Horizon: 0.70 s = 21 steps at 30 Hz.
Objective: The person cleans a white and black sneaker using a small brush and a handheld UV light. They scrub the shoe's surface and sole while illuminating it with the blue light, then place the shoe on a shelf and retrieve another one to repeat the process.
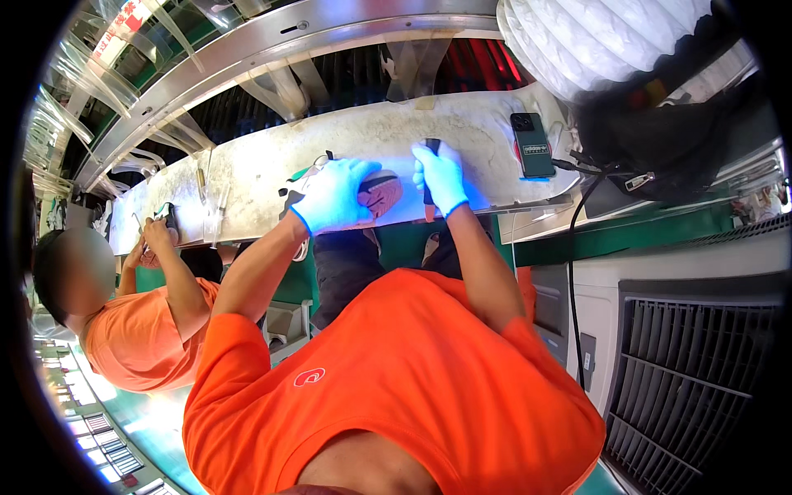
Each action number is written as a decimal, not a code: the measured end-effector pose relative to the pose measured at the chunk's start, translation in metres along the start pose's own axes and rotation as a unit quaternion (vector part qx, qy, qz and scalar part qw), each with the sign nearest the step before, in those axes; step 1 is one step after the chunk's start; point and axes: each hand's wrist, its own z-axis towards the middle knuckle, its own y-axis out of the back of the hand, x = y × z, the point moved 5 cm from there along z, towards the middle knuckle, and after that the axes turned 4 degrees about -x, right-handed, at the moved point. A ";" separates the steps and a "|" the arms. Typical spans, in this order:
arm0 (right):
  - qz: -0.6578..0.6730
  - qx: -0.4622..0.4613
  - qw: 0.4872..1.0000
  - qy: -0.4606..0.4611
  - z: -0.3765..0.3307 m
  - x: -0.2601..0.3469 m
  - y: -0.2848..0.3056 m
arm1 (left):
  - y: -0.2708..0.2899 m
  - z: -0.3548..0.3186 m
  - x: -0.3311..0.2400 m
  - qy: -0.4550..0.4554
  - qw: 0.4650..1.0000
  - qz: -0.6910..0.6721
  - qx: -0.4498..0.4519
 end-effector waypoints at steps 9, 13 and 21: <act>-0.055 0.211 0.975 -0.043 0.036 0.040 -0.019 | 0.060 -0.069 0.055 -0.026 0.959 -0.102 -0.265; -0.188 0.224 0.956 0.016 0.019 0.061 -0.056 | -0.006 -0.074 0.105 0.048 0.981 -0.069 -0.172; -0.185 0.209 0.959 0.051 0.032 0.051 -0.050 | 0.000 -0.041 0.055 0.100 0.990 0.000 -0.095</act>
